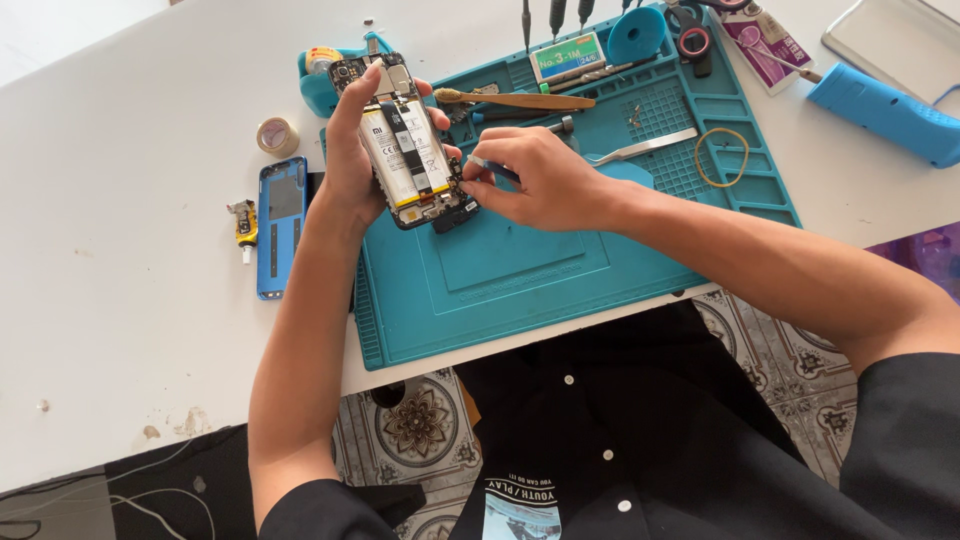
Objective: The person cleans the interior of a disassembled smartphone using a brush and then uses a screwdriver to remove screws from the battery area. The person continues to manipulate internal components with their fingers and tools.
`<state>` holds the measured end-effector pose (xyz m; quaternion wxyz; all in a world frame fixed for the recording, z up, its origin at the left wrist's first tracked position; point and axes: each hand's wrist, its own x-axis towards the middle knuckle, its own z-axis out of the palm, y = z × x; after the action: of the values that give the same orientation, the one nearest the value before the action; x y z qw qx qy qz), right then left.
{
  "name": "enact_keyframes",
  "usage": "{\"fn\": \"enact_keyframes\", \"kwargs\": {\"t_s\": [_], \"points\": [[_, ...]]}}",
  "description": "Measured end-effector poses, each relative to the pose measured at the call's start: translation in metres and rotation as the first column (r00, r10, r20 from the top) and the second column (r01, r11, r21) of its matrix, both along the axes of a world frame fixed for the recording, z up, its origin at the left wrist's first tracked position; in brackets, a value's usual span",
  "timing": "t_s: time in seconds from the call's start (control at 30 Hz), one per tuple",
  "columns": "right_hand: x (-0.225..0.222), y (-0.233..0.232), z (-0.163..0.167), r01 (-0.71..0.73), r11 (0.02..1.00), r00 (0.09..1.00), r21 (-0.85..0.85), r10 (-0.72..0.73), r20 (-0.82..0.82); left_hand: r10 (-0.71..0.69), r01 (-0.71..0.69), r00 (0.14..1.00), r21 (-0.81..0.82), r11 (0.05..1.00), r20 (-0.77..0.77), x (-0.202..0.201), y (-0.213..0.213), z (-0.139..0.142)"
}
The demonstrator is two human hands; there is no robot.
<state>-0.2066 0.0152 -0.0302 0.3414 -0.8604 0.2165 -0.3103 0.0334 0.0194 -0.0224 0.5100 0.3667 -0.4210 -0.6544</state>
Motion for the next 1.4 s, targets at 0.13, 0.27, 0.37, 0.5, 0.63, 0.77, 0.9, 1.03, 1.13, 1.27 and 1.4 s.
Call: {"fn": "enact_keyframes", "kwargs": {"t_s": [0.13,0.27,0.37,0.5,0.63,0.77,0.9,1.03,1.13,1.27,1.4], "points": [[-0.001,-0.001,-0.001,-0.028,0.997,0.998,-0.065,0.031,0.052,0.005,-0.005,1.0,-0.013,1.0,0.012,0.0,0.0,0.001],[-0.003,0.0,-0.001,-0.059,0.962,0.997,-0.265,0.071,0.039,-0.002,0.003,1.0,-0.036,0.999,0.019,-0.001,0.001,0.002],[-0.003,0.002,-0.002,-0.073,0.937,0.997,-0.342,0.074,-0.009,-0.015,0.016,1.0,-0.045,0.999,0.016,0.0,0.002,0.002],[-0.003,0.001,-0.003,-0.114,0.942,0.993,-0.314,0.118,-0.005,-0.037,0.037,0.999,-0.059,0.998,0.014,0.001,0.003,0.003],[-0.003,-0.003,-0.004,-0.104,0.944,0.992,-0.312,0.121,0.035,-0.04,0.043,0.999,-0.107,0.993,0.022,0.001,0.004,0.003],[0.0,-0.002,-0.004,-0.083,0.943,0.995,-0.323,0.094,0.019,-0.068,0.069,0.998,-0.122,0.99,0.012,0.002,0.005,0.003],[0.002,0.007,-0.005,-0.062,0.915,0.994,-0.399,0.093,0.058,-0.085,0.089,0.996,-0.118,0.989,0.038,-0.002,0.006,0.002],[0.004,0.01,-0.005,-0.085,0.91,0.996,-0.406,0.079,-0.032,-0.091,0.102,0.992,-0.137,0.985,0.086,-0.005,0.007,0.002],[0.003,0.008,-0.003,-0.081,0.927,0.995,-0.365,0.094,0.018,-0.091,0.101,0.992,-0.111,0.989,0.087,-0.005,0.008,0.003],[-0.001,0.007,0.0,-0.066,0.957,0.99,-0.284,0.099,0.1,-0.087,0.093,0.994,-0.087,0.992,0.073,-0.007,0.009,0.005],[-0.002,0.006,0.002,-0.062,0.983,0.991,-0.173,0.081,0.103,-0.086,0.091,0.994,-0.083,0.992,0.067,-0.008,0.01,0.006]]}}
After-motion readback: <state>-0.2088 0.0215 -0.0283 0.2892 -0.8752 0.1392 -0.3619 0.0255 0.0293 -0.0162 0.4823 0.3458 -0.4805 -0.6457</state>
